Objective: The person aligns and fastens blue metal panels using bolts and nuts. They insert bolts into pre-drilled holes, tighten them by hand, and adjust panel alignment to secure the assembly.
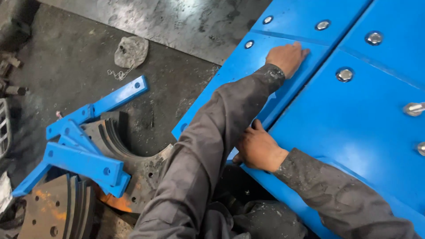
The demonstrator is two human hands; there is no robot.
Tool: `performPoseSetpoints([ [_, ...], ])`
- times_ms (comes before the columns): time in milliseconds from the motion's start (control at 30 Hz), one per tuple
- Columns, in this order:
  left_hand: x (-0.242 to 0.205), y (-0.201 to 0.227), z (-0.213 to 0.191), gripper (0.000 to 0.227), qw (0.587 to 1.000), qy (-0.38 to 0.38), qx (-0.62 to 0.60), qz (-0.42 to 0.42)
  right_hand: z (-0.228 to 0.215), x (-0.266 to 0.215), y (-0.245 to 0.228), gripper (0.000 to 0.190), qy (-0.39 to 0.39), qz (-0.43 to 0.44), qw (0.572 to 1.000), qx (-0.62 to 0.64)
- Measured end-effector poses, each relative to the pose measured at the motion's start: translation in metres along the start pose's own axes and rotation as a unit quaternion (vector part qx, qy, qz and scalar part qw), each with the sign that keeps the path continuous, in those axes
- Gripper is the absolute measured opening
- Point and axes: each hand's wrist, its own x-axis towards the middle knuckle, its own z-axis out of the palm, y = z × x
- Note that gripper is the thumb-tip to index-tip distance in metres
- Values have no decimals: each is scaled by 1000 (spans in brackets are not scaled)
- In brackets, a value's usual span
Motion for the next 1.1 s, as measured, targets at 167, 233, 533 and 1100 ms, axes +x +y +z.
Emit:
performPoseSetpoints([
  [167, 9, -23, 31, 41, 989, 65, -83, 100, -5, 0, 6, 45, 103, -53, 993, -9],
  [233, 8, -25, 35, 41, 984, 88, -99, 118, -12, 1, 4, 46, 105, -69, 992, 11],
  [533, 7, 1, 9, 46, 999, 5, -30, -35, -20, 7, -1, 60, 77, -37, 996, 15],
  [1100, -1, -19, 2, 28, 974, 162, -56, 147, -20, -1, -2, 57, 88, 8, 994, 61],
])
